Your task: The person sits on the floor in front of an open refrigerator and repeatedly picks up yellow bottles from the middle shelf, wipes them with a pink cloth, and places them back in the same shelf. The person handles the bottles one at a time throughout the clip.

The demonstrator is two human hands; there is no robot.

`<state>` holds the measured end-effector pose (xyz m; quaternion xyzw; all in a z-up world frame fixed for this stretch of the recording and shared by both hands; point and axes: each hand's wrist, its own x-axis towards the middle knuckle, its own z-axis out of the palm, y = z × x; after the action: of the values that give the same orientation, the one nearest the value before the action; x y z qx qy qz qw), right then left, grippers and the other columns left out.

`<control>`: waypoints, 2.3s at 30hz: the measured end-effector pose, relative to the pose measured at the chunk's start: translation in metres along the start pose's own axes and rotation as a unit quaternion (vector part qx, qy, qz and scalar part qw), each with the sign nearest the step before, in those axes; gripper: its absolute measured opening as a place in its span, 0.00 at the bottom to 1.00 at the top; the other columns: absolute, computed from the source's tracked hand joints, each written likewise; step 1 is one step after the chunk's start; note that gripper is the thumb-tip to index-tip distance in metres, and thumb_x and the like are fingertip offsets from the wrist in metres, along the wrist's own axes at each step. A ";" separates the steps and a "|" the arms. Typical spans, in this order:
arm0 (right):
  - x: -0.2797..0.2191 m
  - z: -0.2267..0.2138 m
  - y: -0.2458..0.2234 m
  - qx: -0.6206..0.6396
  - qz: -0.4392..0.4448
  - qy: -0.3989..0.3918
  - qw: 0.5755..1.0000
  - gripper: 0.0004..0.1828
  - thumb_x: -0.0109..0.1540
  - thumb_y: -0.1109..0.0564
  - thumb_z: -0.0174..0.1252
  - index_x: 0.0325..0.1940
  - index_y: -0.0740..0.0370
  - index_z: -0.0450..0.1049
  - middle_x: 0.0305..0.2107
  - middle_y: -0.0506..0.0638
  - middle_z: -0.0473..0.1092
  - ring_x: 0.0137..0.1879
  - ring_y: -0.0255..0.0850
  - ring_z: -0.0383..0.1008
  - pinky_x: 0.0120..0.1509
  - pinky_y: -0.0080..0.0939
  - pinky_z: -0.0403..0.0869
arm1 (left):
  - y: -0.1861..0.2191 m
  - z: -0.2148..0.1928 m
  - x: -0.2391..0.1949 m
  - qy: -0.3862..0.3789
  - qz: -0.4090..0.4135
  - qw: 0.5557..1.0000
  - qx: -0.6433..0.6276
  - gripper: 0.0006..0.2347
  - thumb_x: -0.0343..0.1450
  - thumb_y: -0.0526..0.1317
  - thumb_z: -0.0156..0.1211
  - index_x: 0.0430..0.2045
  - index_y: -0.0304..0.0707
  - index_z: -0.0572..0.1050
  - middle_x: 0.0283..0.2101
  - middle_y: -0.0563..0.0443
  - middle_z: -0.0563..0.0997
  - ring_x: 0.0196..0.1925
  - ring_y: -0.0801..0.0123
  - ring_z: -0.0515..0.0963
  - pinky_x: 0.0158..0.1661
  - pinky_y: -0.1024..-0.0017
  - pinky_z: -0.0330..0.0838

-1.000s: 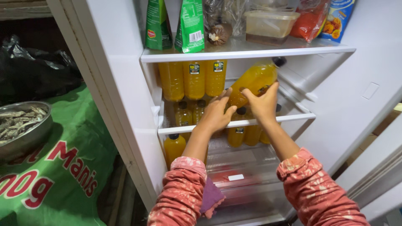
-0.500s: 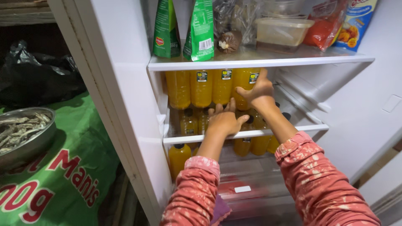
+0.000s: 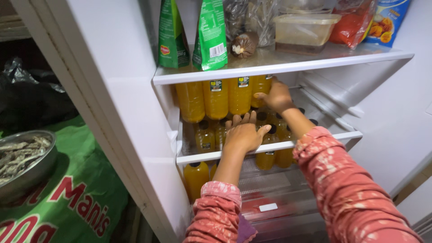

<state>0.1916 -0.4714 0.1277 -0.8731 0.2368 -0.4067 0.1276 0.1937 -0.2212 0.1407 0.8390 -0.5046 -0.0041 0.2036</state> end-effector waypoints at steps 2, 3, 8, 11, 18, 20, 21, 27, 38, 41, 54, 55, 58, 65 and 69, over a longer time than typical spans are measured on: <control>0.012 0.014 0.001 0.003 0.016 -0.001 1.000 0.38 0.51 0.46 0.76 0.57 0.69 0.70 0.45 0.67 0.76 0.53 0.61 0.76 0.58 0.53 0.73 | 0.000 0.000 0.000 0.001 0.000 1.000 -0.002 0.35 0.73 0.62 0.42 0.71 0.39 0.55 0.74 0.47 0.59 0.76 0.54 0.52 0.69 0.54 0.47; 0.018 0.022 0.002 0.003 0.038 -0.006 0.999 0.38 0.51 0.46 0.76 0.57 0.69 0.70 0.45 0.66 0.76 0.53 0.61 0.76 0.58 0.52 0.73 | -0.001 -0.001 0.000 0.002 0.000 1.000 -0.003 0.35 0.73 0.62 0.42 0.71 0.39 0.55 0.74 0.46 0.59 0.76 0.54 0.52 0.69 0.53 0.47; 0.036 0.044 0.013 -0.013 0.058 0.004 0.998 0.35 0.55 0.49 0.74 0.58 0.70 0.70 0.44 0.67 0.76 0.53 0.61 0.76 0.59 0.51 0.74 | 0.002 -0.003 -0.001 -0.005 -0.006 1.000 -0.010 0.34 0.73 0.62 0.42 0.71 0.40 0.54 0.74 0.47 0.57 0.76 0.54 0.50 0.70 0.51 0.43; 0.035 0.043 0.012 0.015 0.060 -0.022 0.998 0.33 0.55 0.50 0.73 0.59 0.68 0.71 0.45 0.66 0.76 0.54 0.59 0.77 0.59 0.50 0.74 | 0.001 -0.004 -0.002 -0.011 -0.013 1.000 -0.005 0.34 0.73 0.62 0.41 0.71 0.40 0.54 0.75 0.48 0.56 0.77 0.54 0.49 0.70 0.51 0.43; -0.015 -0.027 -0.031 0.204 0.049 -0.068 0.975 0.34 0.58 0.57 0.69 0.65 0.65 0.64 0.50 0.59 0.73 0.54 0.48 0.75 0.56 0.45 0.73 | 0.003 -0.004 0.002 -0.019 -0.024 0.999 -0.016 0.29 0.74 0.56 0.42 0.69 0.43 0.57 0.75 0.51 0.56 0.75 0.54 0.51 0.69 0.52 0.44; -0.057 -0.067 -0.042 0.240 0.026 -0.023 0.970 0.25 0.61 0.61 0.63 0.63 0.65 0.70 0.47 0.55 0.74 0.52 0.42 0.76 0.55 0.39 0.74 | 0.002 -0.003 -0.001 -0.013 -0.025 1.000 -0.010 0.26 0.74 0.54 0.44 0.66 0.43 0.64 0.74 0.50 0.59 0.75 0.57 0.53 0.69 0.55 0.46; -0.091 -0.085 -0.046 0.309 0.024 0.004 0.951 0.20 0.62 0.65 0.57 0.59 0.64 0.74 0.43 0.51 0.77 0.49 0.37 0.78 0.53 0.35 0.76 | 0.001 -0.002 -0.002 -0.010 -0.024 1.000 -0.009 0.24 0.75 0.53 0.45 0.64 0.43 0.67 0.73 0.49 0.61 0.75 0.58 0.55 0.69 0.56 0.48; -0.271 -0.122 -0.064 0.375 0.039 0.012 0.926 0.05 0.64 0.62 0.60 0.41 0.67 0.77 0.32 0.46 0.74 0.30 0.31 0.70 0.31 0.33 0.70 | 0.001 -0.003 -0.008 0.032 -0.051 0.996 -0.071 0.16 0.75 0.47 0.52 0.46 0.36 0.80 0.64 0.32 0.69 0.65 0.41 0.66 0.64 0.51 0.58; -0.154 0.017 0.037 0.013 -0.078 0.066 0.995 0.32 0.61 0.47 0.67 0.62 0.69 0.69 0.49 0.69 0.70 0.52 0.63 0.73 0.54 0.54 0.73 | 0.003 0.008 -0.022 0.304 0.095 0.947 -0.026 0.12 0.73 0.40 0.56 0.26 0.29 0.81 0.27 0.31 0.81 0.36 0.41 0.81 0.47 0.49 0.72; -0.140 0.028 0.027 -0.073 0.082 -0.158 0.981 0.29 0.65 0.39 0.61 0.56 0.68 0.75 0.48 0.67 0.74 0.53 0.58 0.76 0.60 0.52 0.73 | 0.005 0.008 -0.023 0.318 0.099 0.943 -0.021 0.12 0.72 0.41 0.56 0.25 0.29 0.80 0.27 0.31 0.81 0.36 0.41 0.81 0.46 0.49 0.72; -0.290 -0.127 -0.071 0.174 -0.001 0.043 0.984 0.17 0.57 0.58 0.70 0.48 0.62 0.77 0.36 0.53 0.73 0.38 0.39 0.74 0.41 0.38 0.73 | 0.007 0.012 -0.105 0.271 0.310 0.881 -0.232 0.24 0.64 0.49 0.74 0.49 0.32 0.77 0.51 0.40 0.81 0.56 0.49 0.80 0.58 0.59 0.74; -0.294 -0.148 -0.077 0.186 0.024 0.012 0.982 0.17 0.57 0.58 0.70 0.48 0.62 0.78 0.34 0.51 0.73 0.36 0.37 0.72 0.40 0.37 0.72 | 0.010 0.016 -0.124 0.275 0.321 0.888 -0.182 0.32 0.58 0.52 0.78 0.52 0.31 0.74 0.54 0.38 0.79 0.61 0.44 0.75 0.62 0.53 0.65; -0.296 -0.197 -0.095 0.361 0.074 -0.067 0.927 0.15 0.60 0.59 0.66 0.51 0.64 0.77 0.36 0.46 0.74 0.40 0.31 0.73 0.44 0.32 0.73 | 0.023 0.025 -0.177 0.169 0.299 0.912 -0.223 0.46 0.50 0.53 0.83 0.62 0.30 0.67 0.63 0.31 0.73 0.69 0.41 0.68 0.66 0.53 0.58; -0.316 -0.237 -0.125 0.451 0.075 -0.052 0.888 0.17 0.65 0.60 0.60 0.57 0.68 0.76 0.44 0.47 0.77 0.47 0.30 0.73 0.53 0.30 0.72 | 0.054 0.020 -0.235 -0.004 0.237 0.854 -0.463 0.42 0.59 0.49 0.76 0.68 0.32 0.64 0.61 0.39 0.80 0.63 0.60 0.81 0.64 0.67 0.73; -0.319 -0.236 -0.133 0.472 0.045 -0.028 0.880 0.24 0.67 0.58 0.61 0.67 0.69 0.70 0.50 0.54 0.75 0.54 0.35 0.73 0.61 0.35 0.74 | 0.066 0.018 -0.244 0.055 0.192 0.881 -0.429 0.39 0.57 0.46 0.75 0.64 0.32 0.67 0.55 0.41 0.82 0.58 0.61 0.84 0.59 0.68 0.76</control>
<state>-0.1270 -0.1993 0.1264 -0.7090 0.0522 -0.4393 0.5492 0.0149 -0.0474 0.0987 0.5553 -0.5925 -0.1351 0.5678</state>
